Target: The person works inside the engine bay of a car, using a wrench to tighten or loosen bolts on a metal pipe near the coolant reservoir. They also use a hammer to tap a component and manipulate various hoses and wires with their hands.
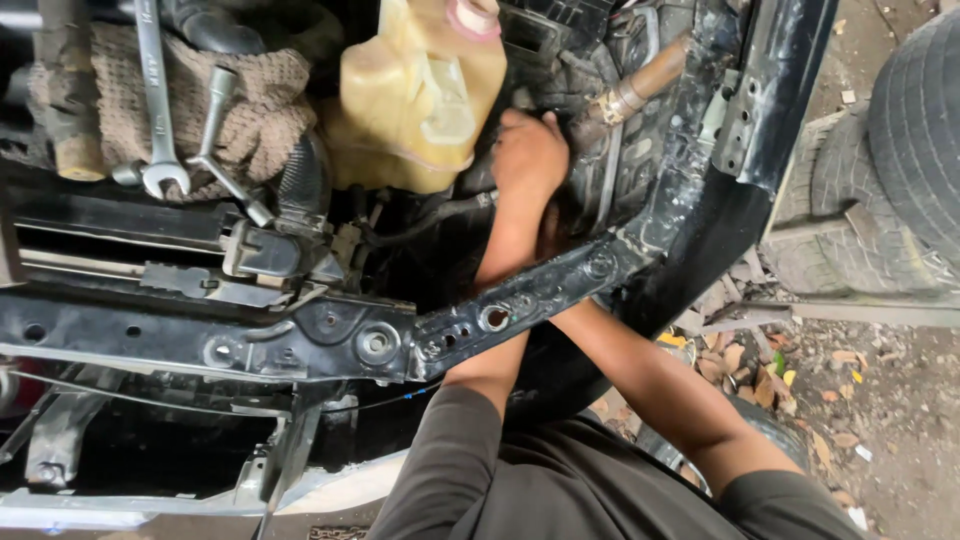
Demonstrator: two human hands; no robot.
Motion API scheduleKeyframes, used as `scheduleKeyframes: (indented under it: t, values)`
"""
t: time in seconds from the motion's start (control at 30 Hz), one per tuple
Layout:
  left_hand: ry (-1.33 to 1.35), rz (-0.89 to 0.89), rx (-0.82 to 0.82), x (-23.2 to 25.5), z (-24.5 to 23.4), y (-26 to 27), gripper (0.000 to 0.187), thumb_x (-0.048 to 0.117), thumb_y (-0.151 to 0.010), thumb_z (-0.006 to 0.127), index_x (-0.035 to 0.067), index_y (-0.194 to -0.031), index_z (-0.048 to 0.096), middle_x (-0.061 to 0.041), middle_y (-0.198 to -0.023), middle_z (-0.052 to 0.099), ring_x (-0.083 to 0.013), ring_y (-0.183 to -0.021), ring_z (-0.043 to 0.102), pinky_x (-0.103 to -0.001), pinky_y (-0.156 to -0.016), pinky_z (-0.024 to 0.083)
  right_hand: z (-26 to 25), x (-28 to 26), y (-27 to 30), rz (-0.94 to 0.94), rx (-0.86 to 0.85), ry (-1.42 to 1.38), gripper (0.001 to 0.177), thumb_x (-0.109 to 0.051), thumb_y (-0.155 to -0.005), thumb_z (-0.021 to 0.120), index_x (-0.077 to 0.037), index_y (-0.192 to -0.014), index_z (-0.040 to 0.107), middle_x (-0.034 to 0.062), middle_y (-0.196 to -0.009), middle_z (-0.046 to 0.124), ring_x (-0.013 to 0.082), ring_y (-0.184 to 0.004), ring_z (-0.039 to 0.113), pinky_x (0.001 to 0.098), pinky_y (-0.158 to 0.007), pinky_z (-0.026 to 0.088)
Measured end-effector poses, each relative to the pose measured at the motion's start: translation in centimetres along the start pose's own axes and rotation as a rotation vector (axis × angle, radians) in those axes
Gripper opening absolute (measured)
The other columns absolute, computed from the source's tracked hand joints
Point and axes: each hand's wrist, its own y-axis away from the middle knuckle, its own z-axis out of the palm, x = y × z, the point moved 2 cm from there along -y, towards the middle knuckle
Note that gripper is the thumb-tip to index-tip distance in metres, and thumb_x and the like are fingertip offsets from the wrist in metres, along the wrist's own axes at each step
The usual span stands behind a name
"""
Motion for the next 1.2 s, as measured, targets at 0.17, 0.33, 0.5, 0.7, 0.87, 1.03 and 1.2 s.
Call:
scheduleKeyframes:
  t: [0.17,0.33,0.5,0.7,0.87,1.03,1.2]
  values:
    - [-0.387,0.046,0.018,-0.3,-0.5,-0.7,0.047,0.039,-0.096,0.06,-0.004,-0.116,0.053,-0.023,-0.105,0.072,-0.04,-0.096,0.073,-0.053,-0.081,0.058,1.0,-4.6,-2.5,-0.176,-0.133,-0.193,0.072,-0.031,-0.083,0.072,0.012,-0.137,0.048,0.0292,-0.127,0.059,0.0439,-0.114,0.058,0.058,-0.105,0.041]
    - [-0.314,0.189,0.11,0.3,-2.4,-0.9,0.044,0.034,-0.084,0.072,0.0,-0.11,0.062,-0.024,-0.109,0.071,-0.042,-0.098,0.071,-0.053,-0.08,0.058,1.2,-9.1,-5.0,-0.363,-0.253,-0.35,0.066,-0.031,-0.084,0.07,0.009,-0.134,0.05,0.0278,-0.124,0.061,0.0432,-0.113,0.059,0.0564,-0.102,0.042]
    - [0.058,0.273,0.126,1.1,-1.8,-0.6,0.043,0.025,-0.088,0.067,-0.008,-0.114,0.062,-0.034,-0.108,0.065,-0.0518,-0.093,0.066,-0.055,-0.081,0.054,1.0,-6.4,-1.7,-0.369,-0.426,-0.432,0.061,-0.03,-0.086,0.068,0.006,-0.131,0.052,0.0264,-0.122,0.062,0.0425,-0.112,0.06,0.0547,-0.099,0.044]
    - [0.041,0.482,-0.117,2.8,0.0,-0.5,0.024,0.018,-0.098,0.059,0.004,-0.113,0.071,-0.024,-0.108,0.071,-0.0445,-0.098,0.07,-0.052,-0.087,0.055,0.1,-3.3,1.8,-0.215,-0.593,-0.521,0.054,-0.03,-0.087,0.066,0.003,-0.128,0.055,0.0247,-0.119,0.064,0.0416,-0.11,0.062,0.0528,-0.096,0.046]
    - [0.074,0.563,-0.116,3.2,-1.3,0.5,0.039,0.021,-0.096,0.064,0.0,-0.128,0.064,-0.027,-0.108,0.067,-0.0454,-0.095,0.068,-0.05,-0.083,0.055,-1.2,-1.4,5.0,-0.153,-0.723,-0.621,0.048,-0.03,-0.089,0.064,0.0,-0.126,0.057,0.0233,-0.116,0.066,0.0409,-0.109,0.063,0.0511,-0.093,0.048]
    - [0.168,0.606,-0.095,2.0,-1.1,1.8,0.048,0.018,-0.094,0.067,0.0,-0.137,0.058,-0.028,-0.108,0.066,-0.046,-0.096,0.065,-0.049,-0.086,0.054,-3.0,-0.8,8.0,-0.146,-0.864,-0.724,0.043,-0.03,-0.09,0.062,-0.003,-0.123,0.059,0.0218,-0.114,0.068,0.0402,-0.107,0.064,0.0495,-0.09,0.049]
    - [0.198,0.76,0.057,-1.6,0.7,1.9,0.064,0.01,-0.089,0.065,0.013,-0.152,0.05,-0.017,-0.096,0.069,-0.0377,-0.09,0.066,-0.047,-0.09,0.051,-17.0,-3.0,4.6,-0.273,-1.028,-0.812,0.037,-0.03,-0.091,0.06,-0.006,-0.12,0.061,0.0204,-0.111,0.069,0.0394,-0.106,0.066,0.0478,-0.087,0.051]
